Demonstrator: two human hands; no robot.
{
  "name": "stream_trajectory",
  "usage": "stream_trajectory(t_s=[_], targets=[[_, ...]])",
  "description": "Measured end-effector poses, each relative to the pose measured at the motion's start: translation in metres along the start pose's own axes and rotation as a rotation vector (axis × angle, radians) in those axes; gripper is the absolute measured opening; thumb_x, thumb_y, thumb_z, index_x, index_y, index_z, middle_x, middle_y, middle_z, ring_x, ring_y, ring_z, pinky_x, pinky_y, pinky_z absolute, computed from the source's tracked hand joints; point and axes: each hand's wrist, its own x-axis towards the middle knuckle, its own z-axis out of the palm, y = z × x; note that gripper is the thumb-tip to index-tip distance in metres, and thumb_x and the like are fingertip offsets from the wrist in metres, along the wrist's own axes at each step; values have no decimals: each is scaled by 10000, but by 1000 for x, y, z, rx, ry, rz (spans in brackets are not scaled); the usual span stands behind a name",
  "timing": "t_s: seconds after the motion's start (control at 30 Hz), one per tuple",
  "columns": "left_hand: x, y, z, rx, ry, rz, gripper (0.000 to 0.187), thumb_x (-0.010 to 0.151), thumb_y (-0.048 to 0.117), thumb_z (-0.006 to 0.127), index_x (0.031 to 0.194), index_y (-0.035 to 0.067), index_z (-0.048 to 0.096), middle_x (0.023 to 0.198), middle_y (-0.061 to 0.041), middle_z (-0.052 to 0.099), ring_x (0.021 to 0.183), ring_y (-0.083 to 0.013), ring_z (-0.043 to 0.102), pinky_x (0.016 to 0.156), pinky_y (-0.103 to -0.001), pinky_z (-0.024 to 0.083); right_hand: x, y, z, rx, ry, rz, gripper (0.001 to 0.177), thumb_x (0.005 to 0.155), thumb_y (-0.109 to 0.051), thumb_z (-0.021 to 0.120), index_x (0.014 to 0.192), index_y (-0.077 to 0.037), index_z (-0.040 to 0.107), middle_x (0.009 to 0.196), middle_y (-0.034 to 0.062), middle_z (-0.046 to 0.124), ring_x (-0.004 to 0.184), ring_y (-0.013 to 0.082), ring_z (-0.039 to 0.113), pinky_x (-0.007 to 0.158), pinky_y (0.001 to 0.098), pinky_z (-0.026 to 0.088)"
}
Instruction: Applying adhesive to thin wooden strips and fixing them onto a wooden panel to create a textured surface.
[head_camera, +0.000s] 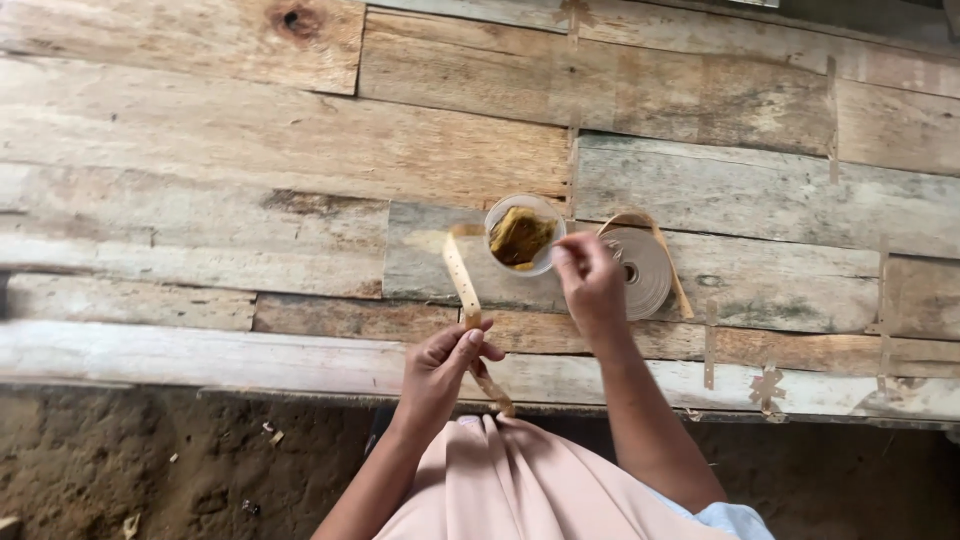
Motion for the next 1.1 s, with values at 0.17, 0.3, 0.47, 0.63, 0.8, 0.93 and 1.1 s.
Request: stream_trajectory(t_s=[0.17, 0.3, 0.47, 0.63, 0.8, 0.93, 1.1], targets=[[-25, -20, -7, 68, -103, -37, 342, 992, 100, 616, 1319, 6, 651, 817, -193, 793, 607, -154, 674, 641, -260, 549, -32, -50, 27, 513, -684, 479, 526, 992, -459, 557, 1300, -41, 638, 1018, 147, 776, 955, 201, 735, 900, 359, 572], [-29, -64, -36, 151, -237, -195, 484, 969, 239, 706, 1391, 20, 611, 912, -184, 791, 807, -171, 746, 761, -309, 582, -54, -57, 53, 718, -501, 487, 323, 992, -300, 661, 1145, -16, 638, 813, 152, 757, 694, 232, 778, 643, 357, 657], [-13, -25, -78, -12, -216, -326, 597, 1014, 464, 532, 1458, 66, 565, 1292, -161, 640, 1206, -280, 557, 1091, -473, 393, -99, -53, 76, 678, -547, 523, 362, 1043, -398, 556, 1042, -49, 652, 616, 151, 685, 424, 206, 680, 361, 267, 545], [30, -65, -115, -115, -125, -409, 529, 1028, 435, 590, 1390, 50, 604, 1127, -144, 741, 1010, -240, 705, 931, -422, 532, -164, -5, 117, 646, -552, 679, 319, 1020, -354, 618, 990, -36, 625, 651, 218, 712, 415, 257, 688, 308, 300, 511], [58, -78, -120, 248, -70, -287, 386, 868, 205, 761, 1209, 42, 676, 897, -58, 773, 664, -78, 672, 519, -172, 526, -206, 22, 142, 648, -419, 760, 267, 1019, -252, 625, 909, -9, 648, 695, 272, 722, 442, 337, 694, 253, 330, 467], [63, -92, -125, 352, -166, -190, 293, 873, 145, 742, 1155, 78, 701, 891, -17, 760, 780, -57, 667, 667, -197, 531, -228, 33, 148, 659, -364, 795, 281, 1009, -268, 654, 945, 2, 693, 713, 262, 734, 461, 327, 708, 314, 339, 523], [67, -101, -124, 1141, -102, 491, 118, 780, 362, 790, 869, 311, 731, 896, 95, 620, 951, -190, 532, 772, -350, 438, -242, 38, 157, 740, -287, 891, 287, 1034, -236, 608, 933, 11, 714, 759, 291, 734, 495, 351, 711, 367, 376, 569]])
